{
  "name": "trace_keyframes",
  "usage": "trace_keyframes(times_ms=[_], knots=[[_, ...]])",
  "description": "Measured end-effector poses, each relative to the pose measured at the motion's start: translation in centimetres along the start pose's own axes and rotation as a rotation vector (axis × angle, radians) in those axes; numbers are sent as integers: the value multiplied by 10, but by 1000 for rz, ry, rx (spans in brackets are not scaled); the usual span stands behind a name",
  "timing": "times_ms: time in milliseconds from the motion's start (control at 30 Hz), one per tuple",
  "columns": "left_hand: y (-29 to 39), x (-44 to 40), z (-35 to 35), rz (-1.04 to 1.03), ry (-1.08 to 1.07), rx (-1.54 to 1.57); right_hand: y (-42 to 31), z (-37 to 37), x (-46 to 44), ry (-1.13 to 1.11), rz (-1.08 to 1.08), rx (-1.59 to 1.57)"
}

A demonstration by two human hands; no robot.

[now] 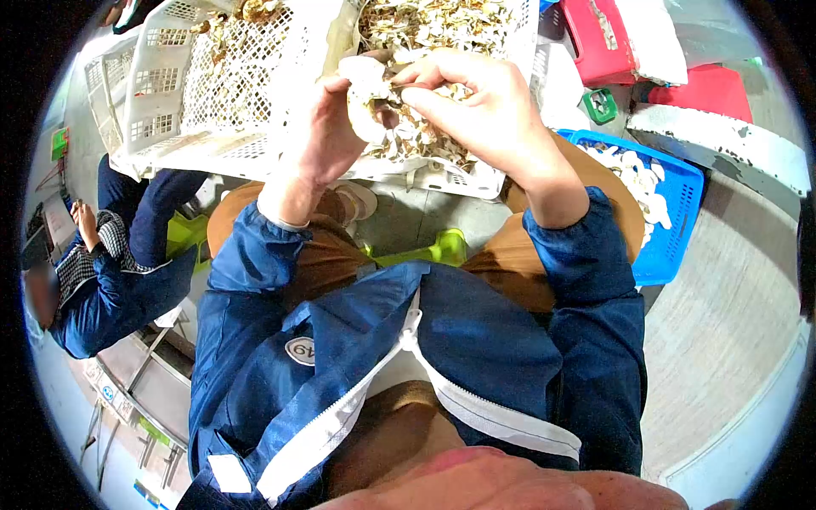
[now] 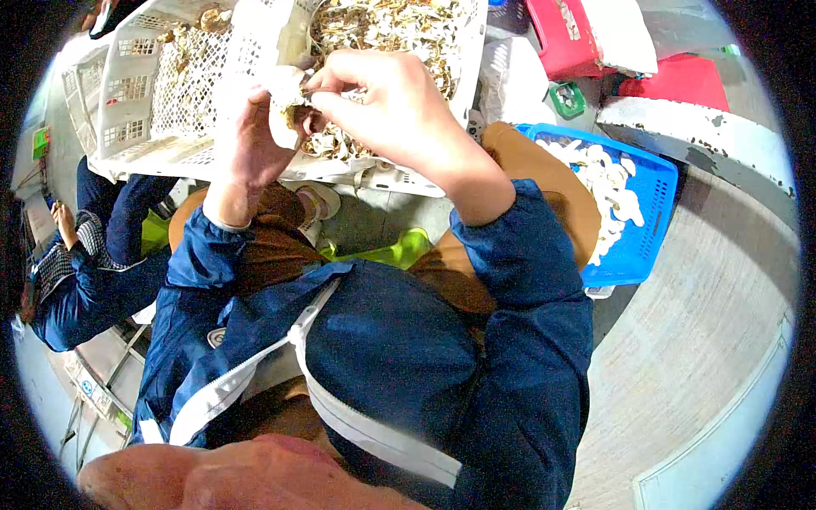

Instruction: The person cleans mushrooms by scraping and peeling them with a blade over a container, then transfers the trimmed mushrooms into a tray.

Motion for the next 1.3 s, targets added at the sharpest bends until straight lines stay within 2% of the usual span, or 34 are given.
trace_keyframes(times_ms=[67,200,233,367,467,500,600,733,767,867,1000,1033,1133,1167,1267,1300], knots=[[6,2,-12,0,63,-119,5,4,0,-48,-83,-184],[9,6,-6,227,-206,105,13,8,1,-60,-125,-311],[5,1,-19,101,-82,63,12,15,1,-33,-219,-282],[2,2,-27,122,-85,172,17,41,4,194,-140,237],[-1,1,-20,74,-100,393,-3,31,-2,157,98,434],[2,-1,-19,65,-188,393,-14,28,2,173,118,400],[-2,0,-9,20,-92,471,-10,20,3,104,141,381],[-5,-5,-8,22,-64,352,-11,8,1,106,277,354],[-7,-5,-11,-3,5,288,-17,7,2,113,356,387],[-17,-5,-7,24,-43,401,-12,0,1,126,324,431],[-14,-7,-19,16,-53,356,-16,0,2,204,351,475],[-16,-8,-14,18,38,339,-19,1,1,199,371,493],[-19,-6,-8,40,-99,439,-15,-2,0,172,379,521],[-14,-7,-20,3,-245,446,-13,-3,0,161,372,526],[-15,-7,-15,4,-302,464,-13,-2,1,133,241,389],[-15,-6,-11,18,-220,418,-13,-2,0,119,230,371]])
Point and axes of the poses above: each hand's wrist, its own x-axis away from the middle knuckle, its own z-axis out of the back of the hand, y = z × x, the point moved 5 cm from there along -x, towards the middle knuckle, and after that the axes turned 8 degrees about -y, right-handed, at the moved point
